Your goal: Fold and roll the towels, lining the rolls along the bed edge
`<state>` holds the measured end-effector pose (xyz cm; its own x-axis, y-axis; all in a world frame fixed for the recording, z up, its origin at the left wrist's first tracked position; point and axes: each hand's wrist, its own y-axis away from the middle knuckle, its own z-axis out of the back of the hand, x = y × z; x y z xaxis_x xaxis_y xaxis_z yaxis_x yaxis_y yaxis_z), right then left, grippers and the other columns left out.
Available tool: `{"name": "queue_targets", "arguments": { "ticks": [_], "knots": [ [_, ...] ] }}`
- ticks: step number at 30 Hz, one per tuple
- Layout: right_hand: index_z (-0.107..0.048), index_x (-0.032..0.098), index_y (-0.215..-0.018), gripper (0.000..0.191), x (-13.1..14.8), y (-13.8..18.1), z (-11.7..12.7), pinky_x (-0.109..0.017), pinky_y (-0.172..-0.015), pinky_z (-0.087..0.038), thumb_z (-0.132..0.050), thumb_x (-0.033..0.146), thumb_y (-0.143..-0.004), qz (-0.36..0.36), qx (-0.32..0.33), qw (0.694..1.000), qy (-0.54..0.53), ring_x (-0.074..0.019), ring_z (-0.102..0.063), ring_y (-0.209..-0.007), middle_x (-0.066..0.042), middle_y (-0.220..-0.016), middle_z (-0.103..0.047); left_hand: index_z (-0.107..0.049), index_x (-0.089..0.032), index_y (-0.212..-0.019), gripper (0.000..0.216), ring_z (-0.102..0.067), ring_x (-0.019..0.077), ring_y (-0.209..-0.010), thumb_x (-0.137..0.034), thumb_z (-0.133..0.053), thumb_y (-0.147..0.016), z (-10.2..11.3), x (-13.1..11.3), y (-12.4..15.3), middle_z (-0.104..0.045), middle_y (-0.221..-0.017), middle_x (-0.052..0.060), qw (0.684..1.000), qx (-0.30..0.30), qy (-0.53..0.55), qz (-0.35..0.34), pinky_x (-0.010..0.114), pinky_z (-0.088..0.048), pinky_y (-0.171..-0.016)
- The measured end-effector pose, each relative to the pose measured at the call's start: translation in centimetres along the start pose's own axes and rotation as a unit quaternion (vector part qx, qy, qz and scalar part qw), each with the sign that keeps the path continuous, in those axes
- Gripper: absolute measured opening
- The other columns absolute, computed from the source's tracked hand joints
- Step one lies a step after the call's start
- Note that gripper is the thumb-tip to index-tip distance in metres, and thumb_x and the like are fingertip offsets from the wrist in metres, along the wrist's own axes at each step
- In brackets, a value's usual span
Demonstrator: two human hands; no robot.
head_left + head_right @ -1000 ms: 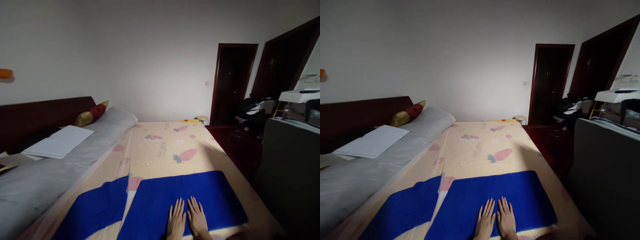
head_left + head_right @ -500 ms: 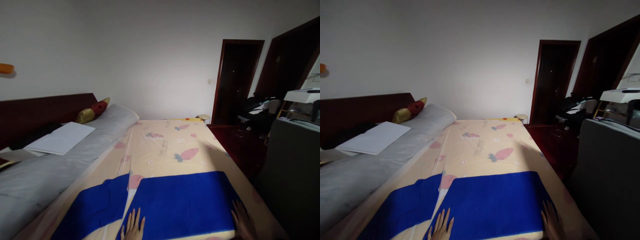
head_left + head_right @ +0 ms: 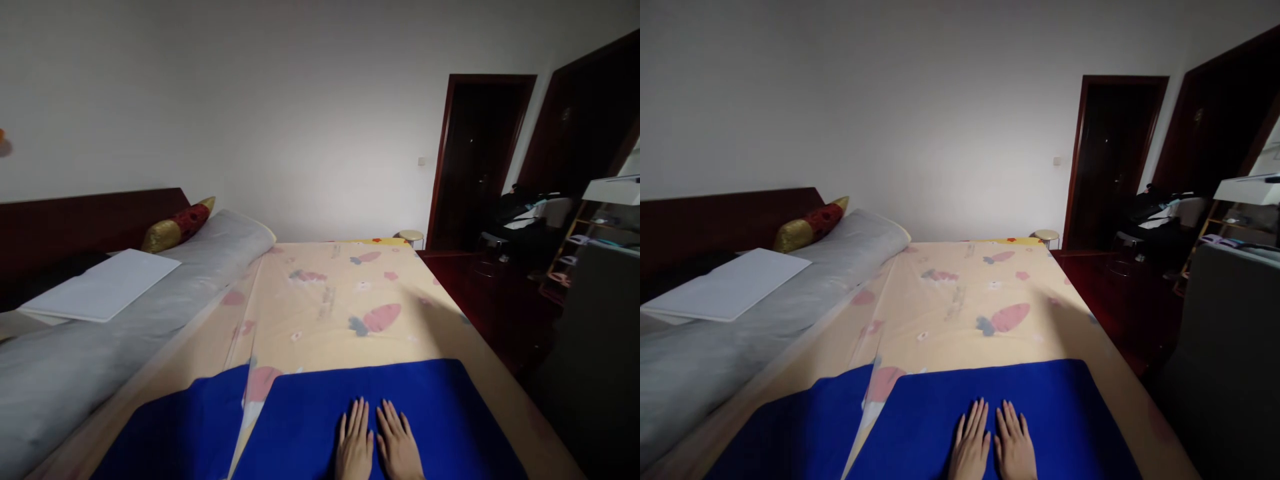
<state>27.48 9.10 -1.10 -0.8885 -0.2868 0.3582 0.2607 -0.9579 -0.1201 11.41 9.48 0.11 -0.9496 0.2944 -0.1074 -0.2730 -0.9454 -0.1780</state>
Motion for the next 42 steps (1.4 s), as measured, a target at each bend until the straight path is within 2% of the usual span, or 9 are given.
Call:
{"name": "queue_targets", "arguments": {
  "ticks": [7, 13, 21, 24, 28, 34, 36, 39, 42],
  "knots": [
    [-0.013, 0.033, -0.147, 0.051, -0.6, -5.6, -0.1, -0.051, -0.115, -0.028, -0.025, 0.042, -0.098, 0.051, 0.003, 0.999, 0.006, -0.0230, -0.021, -0.142, 0.002, -0.153, -0.016, -0.008, -0.030, -0.145, 0.058, -0.030, 0.0200, -0.141, -0.021, -0.028, -0.092, -0.7, 2.1, -4.8, -0.024, -0.154, -0.002, 0.999, 0.025, -0.001, -0.043, 0.049, -0.033, -0.114],
    [-0.021, 0.030, -0.147, 0.054, -3.7, -8.4, 2.4, -0.048, -0.116, -0.024, -0.021, 0.052, -0.098, 0.001, 0.010, 1.000, 0.021, -0.0208, -0.018, -0.143, 0.000, -0.154, -0.015, -0.008, -0.035, -0.146, 0.051, -0.025, 0.0163, -0.143, -0.038, -0.021, -0.097, 0.8, 5.6, -7.5, -0.019, -0.156, -0.002, 0.999, 0.037, 0.014, 0.013, 0.048, -0.027, -0.115],
    [-0.024, 0.031, -0.147, 0.057, -18.2, -3.4, 6.4, -0.048, -0.114, -0.027, -0.025, 0.056, -0.095, -0.092, -0.018, 0.993, 0.070, -0.0208, -0.021, -0.143, -0.001, -0.155, -0.021, -0.022, -0.028, -0.147, 0.055, -0.021, 0.0171, -0.144, -0.044, -0.023, -0.094, 3.6, 18.1, -3.9, -0.022, -0.157, 0.001, 0.976, 0.029, -0.096, 0.193, 0.045, -0.015, -0.117],
    [-0.033, 0.024, -0.145, 0.061, -23.1, -1.4, 7.0, -0.050, -0.112, -0.029, -0.024, 0.057, -0.094, -0.134, -0.044, 0.984, 0.105, -0.0246, -0.027, -0.141, -0.006, -0.152, -0.030, -0.026, -0.026, -0.146, 0.056, -0.021, 0.0163, -0.144, -0.041, -0.024, -0.092, 4.6, 21.0, -2.8, -0.022, -0.156, 0.001, 0.965, 0.054, -0.132, 0.220, 0.044, -0.012, -0.117],
    [-0.040, 0.015, -0.142, 0.067, -20.9, -1.7, 6.6, -0.052, -0.111, -0.030, -0.022, 0.058, -0.094, -0.153, -0.110, 0.974, 0.124, -0.0286, -0.029, -0.140, -0.014, -0.149, -0.034, -0.025, -0.023, -0.146, 0.054, -0.021, 0.0184, -0.144, -0.038, -0.021, -0.094, 4.9, 17.8, -3.7, -0.021, -0.156, 0.003, 0.968, 0.008, -0.132, 0.211, 0.049, -0.009, -0.117],
    [-0.017, 0.033, -0.148, 0.055, -4.5, -4.0, 2.8, -0.046, -0.114, -0.029, -0.029, 0.048, -0.097, 0.034, -0.045, 0.998, 0.016, -0.0222, -0.025, -0.141, 0.000, -0.154, -0.021, -0.011, -0.027, -0.147, 0.052, -0.024, 0.0155, -0.143, -0.029, -0.021, -0.096, 2.0, 3.1, -4.7, -0.024, -0.155, -0.002, 1.000, 0.018, 0.015, -0.002, 0.042, -0.024, -0.116],
    [-0.015, 0.036, -0.148, 0.053, -1.4, -3.9, 1.9, -0.046, -0.114, -0.030, -0.029, 0.047, -0.097, 0.060, -0.020, 0.998, -0.011, -0.0225, -0.026, -0.141, 0.002, -0.153, -0.021, -0.009, -0.028, -0.146, 0.054, -0.027, 0.0167, -0.142, -0.025, -0.024, -0.095, 1.0, 0.3, -4.2, -0.025, -0.155, -0.001, 0.998, 0.025, 0.037, -0.035, 0.042, -0.028, -0.115],
    [-0.021, 0.035, -0.147, 0.053, -2.4, -2.4, 2.0, -0.048, -0.115, -0.028, -0.029, 0.050, -0.096, 0.010, -0.023, 1.000, -0.008, -0.0235, -0.025, -0.141, 0.002, -0.153, -0.021, -0.013, -0.031, -0.146, 0.052, -0.029, 0.0179, -0.141, -0.032, -0.023, -0.095, 0.9, 1.5, -2.4, -0.025, -0.154, -0.002, 0.999, 0.038, 0.035, 0.006, 0.044, -0.029, -0.115],
    [-0.025, 0.034, -0.146, 0.056, -8.7, 1.2, 3.0, -0.050, -0.115, -0.027, -0.029, 0.055, -0.094, -0.080, -0.053, 0.995, 0.018, -0.0238, -0.024, -0.141, 0.001, -0.153, -0.022, -0.023, -0.030, -0.146, 0.054, -0.024, 0.0204, -0.143, -0.044, -0.023, -0.093, 2.1, 7.6, 1.2, -0.024, -0.155, -0.001, 0.988, 0.050, -0.010, 0.142, 0.049, -0.025, -0.115]
  ]
}}
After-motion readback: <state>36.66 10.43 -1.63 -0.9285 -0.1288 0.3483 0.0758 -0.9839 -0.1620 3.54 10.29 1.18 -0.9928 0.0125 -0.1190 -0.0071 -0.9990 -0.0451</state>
